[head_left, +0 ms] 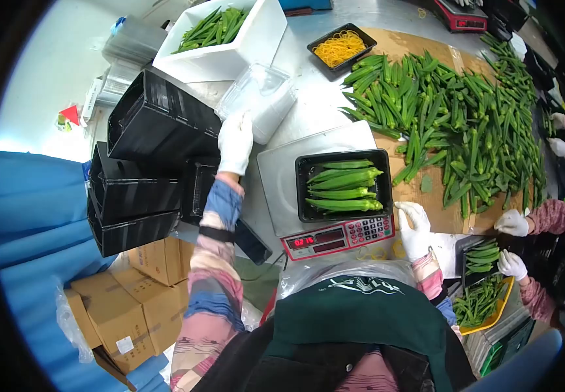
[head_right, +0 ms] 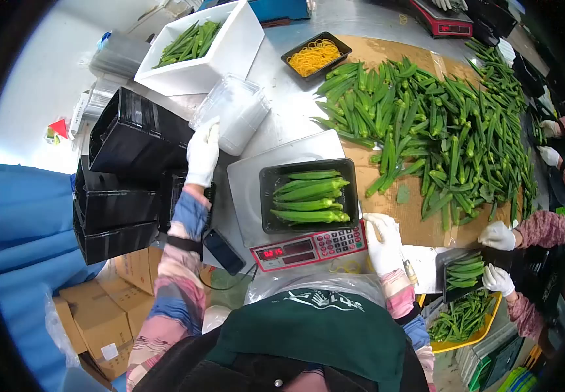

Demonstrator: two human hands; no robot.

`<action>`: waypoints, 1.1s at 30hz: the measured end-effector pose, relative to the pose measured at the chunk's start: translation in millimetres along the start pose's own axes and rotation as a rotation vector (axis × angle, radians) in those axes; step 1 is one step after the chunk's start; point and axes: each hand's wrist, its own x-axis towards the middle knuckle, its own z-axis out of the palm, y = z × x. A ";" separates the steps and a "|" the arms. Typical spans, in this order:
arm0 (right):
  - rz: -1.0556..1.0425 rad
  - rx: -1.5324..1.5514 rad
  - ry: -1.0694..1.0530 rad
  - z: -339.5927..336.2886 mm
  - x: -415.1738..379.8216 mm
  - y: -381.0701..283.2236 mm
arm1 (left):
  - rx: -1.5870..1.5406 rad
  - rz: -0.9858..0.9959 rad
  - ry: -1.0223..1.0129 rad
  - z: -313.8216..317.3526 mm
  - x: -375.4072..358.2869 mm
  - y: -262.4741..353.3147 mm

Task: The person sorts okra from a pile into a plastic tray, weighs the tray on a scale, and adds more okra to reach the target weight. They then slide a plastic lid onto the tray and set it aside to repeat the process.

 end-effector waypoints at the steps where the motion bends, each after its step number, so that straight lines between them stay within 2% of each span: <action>1: 0.017 0.004 -0.007 1.0 -0.5 1.5 | 0.044 0.002 -0.054 5.3 9.7 -5.2; 3: 0.052 0.012 -0.019 2.5 -1.3 6.0 | 0.130 0.008 -0.162 15.0 26.4 -13.7; 4: 0.053 0.004 -0.009 2.3 -1.0 10.3 | 0.063 0.030 -0.182 20.5 33.7 -17.0; 7: 0.082 -0.021 0.015 -0.4 -8.4 19.9 | -0.022 -0.132 -0.359 30.8 53.6 -27.5; 8: 0.100 -0.028 0.022 -2.3 -9.1 22.3 | -0.042 -0.052 -0.286 35.0 55.6 -34.5; 12: 0.178 -0.023 0.023 -9.2 -15.2 30.3 | -0.134 -0.212 -0.508 36.4 80.4 -65.6; 14: 0.190 -0.023 0.009 -10.6 -15.6 28.4 | -0.153 -0.299 -0.590 32.8 85.5 -61.2; 17: 0.379 0.143 0.008 -4.6 -21.0 30.1 | -0.016 -0.238 -0.703 27.5 94.0 -54.7; 20: 0.267 0.085 -0.008 -3.5 -20.2 32.5 | -0.128 -0.216 -0.686 33.3 96.7 -80.2; 24: 0.295 0.088 -0.025 -3.7 -17.7 27.4 | -0.231 -0.188 -0.680 36.3 97.1 -88.3; 27: 0.360 0.141 -0.028 -1.8 -20.2 28.7 | 0.038 -0.166 -0.695 39.6 100.7 -81.7; 30: 0.373 0.153 -0.028 -0.3 -20.9 29.7 | 0.118 -0.123 -0.644 40.1 97.2 -71.5; 33: 0.383 0.147 -0.029 0.7 -20.8 29.0 | 0.191 -0.140 -0.686 35.8 95.7 -58.4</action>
